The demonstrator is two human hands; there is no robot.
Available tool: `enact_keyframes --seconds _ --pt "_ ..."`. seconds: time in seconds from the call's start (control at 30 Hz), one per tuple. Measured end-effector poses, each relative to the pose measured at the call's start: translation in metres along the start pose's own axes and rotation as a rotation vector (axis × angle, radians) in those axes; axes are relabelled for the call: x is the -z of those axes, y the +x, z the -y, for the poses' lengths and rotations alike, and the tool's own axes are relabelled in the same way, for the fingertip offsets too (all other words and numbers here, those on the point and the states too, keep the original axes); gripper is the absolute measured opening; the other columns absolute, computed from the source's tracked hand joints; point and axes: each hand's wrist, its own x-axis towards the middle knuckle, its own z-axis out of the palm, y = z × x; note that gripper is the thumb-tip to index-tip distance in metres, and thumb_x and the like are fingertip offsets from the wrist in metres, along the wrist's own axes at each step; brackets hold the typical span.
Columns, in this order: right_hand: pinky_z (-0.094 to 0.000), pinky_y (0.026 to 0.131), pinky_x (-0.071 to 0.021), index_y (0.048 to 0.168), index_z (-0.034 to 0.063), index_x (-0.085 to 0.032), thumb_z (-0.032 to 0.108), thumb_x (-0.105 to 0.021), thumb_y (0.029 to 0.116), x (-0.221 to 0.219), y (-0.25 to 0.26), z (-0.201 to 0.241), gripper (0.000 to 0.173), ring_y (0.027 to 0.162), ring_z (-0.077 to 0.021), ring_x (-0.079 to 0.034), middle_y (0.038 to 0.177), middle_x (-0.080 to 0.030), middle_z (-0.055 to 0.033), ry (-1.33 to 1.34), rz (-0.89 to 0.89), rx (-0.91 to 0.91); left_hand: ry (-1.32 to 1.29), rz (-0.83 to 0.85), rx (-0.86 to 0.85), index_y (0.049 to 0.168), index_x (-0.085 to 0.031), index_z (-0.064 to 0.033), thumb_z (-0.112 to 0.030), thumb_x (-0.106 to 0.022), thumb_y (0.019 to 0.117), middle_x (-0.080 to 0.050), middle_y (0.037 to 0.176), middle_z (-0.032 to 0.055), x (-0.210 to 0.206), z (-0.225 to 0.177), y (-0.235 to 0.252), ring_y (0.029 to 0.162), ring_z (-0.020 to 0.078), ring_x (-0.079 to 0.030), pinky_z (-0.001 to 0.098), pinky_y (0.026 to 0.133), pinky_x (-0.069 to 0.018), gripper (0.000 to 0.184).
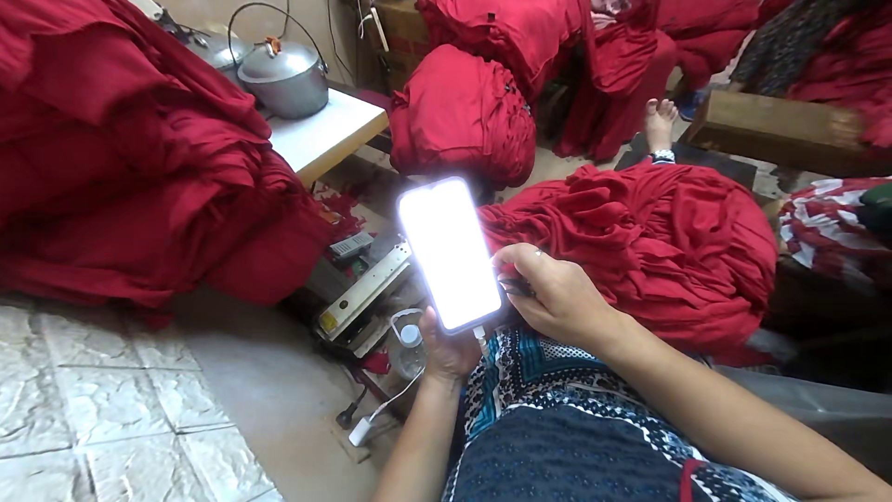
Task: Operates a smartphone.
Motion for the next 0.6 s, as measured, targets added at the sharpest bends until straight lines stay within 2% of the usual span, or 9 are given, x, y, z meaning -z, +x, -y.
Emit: enact_keyframes --seconds 0.37,0.6 --pt "-0.0379 0.057 -0.0540 0.127 0.0050 -0.062 0.019 -0.057 0.0966 -0.0027 -0.0057 -0.0022 0.034 0.070 -0.0198 -0.066 0.099 -0.071 -0.0104 0.027 0.043 0.003 -0.010 -0.006 0.005 0.118 -0.073 -0.0103 -0.050 -0.079 0.0789 -0.074 0.115 0.0126 -0.0001 -0.0022 -0.0002 0.109 0.0260 -0.071 0.0445 0.095 -0.0571 0.056" --pt "-0.0395 0.058 -0.0558 0.136 0.0052 -0.059 0.029 -0.059 0.0975 -0.0035 -0.0099 -0.0041 0.045 0.074 -0.0206 -0.069 0.114 -0.070 -0.0132 0.043 0.086 0.025 -0.014 -0.016 -0.021 0.116 -0.073 -0.0099 -0.048 -0.079 0.0803 -0.075 0.111 0.0119 -0.0033 -0.0027 0.0000 0.106 0.0245 -0.073 0.0423 0.092 -0.0589 0.053"
